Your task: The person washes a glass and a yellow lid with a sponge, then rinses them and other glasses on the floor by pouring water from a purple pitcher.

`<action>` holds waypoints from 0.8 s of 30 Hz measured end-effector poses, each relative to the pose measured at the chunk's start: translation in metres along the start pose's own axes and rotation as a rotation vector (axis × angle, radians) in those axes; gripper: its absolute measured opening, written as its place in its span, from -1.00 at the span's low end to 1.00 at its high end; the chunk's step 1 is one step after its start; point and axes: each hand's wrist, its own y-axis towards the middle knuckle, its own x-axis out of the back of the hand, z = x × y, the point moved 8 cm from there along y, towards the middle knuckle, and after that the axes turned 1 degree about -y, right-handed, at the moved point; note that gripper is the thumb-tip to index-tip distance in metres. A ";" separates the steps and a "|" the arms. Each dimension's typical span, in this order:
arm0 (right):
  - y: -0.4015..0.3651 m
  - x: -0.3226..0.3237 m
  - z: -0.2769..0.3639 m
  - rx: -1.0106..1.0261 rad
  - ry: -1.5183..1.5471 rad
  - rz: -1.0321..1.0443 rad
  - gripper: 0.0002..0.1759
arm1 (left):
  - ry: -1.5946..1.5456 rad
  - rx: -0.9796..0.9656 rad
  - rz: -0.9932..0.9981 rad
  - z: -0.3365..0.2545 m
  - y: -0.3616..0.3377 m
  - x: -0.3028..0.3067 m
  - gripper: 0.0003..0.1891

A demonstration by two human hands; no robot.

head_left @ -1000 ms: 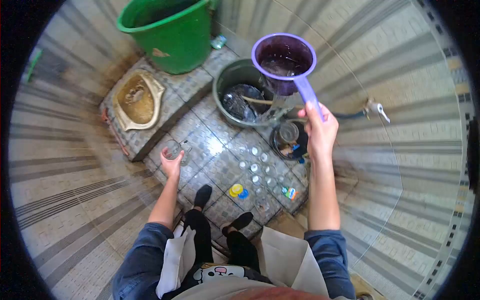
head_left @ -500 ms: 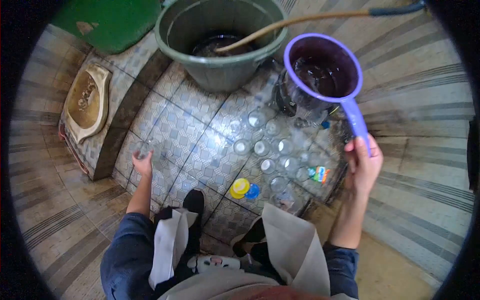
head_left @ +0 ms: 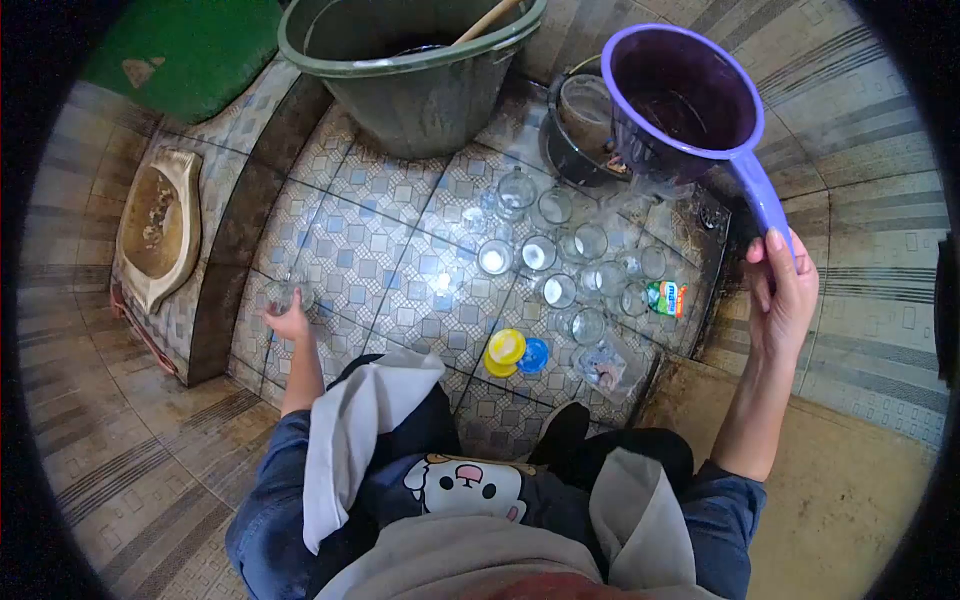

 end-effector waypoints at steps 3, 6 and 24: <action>-0.011 -0.002 -0.007 -0.003 0.007 0.008 -0.83 | -0.039 -0.131 0.006 0.002 0.004 -0.003 -0.20; -0.018 -0.002 -0.010 -0.008 0.014 -0.027 -0.84 | -0.103 -0.003 -0.004 -0.032 -0.026 0.007 -0.16; -0.054 -0.032 -0.064 -0.030 -0.829 0.119 -0.78 | -0.413 -0.763 1.318 -0.229 -0.315 -0.135 -0.30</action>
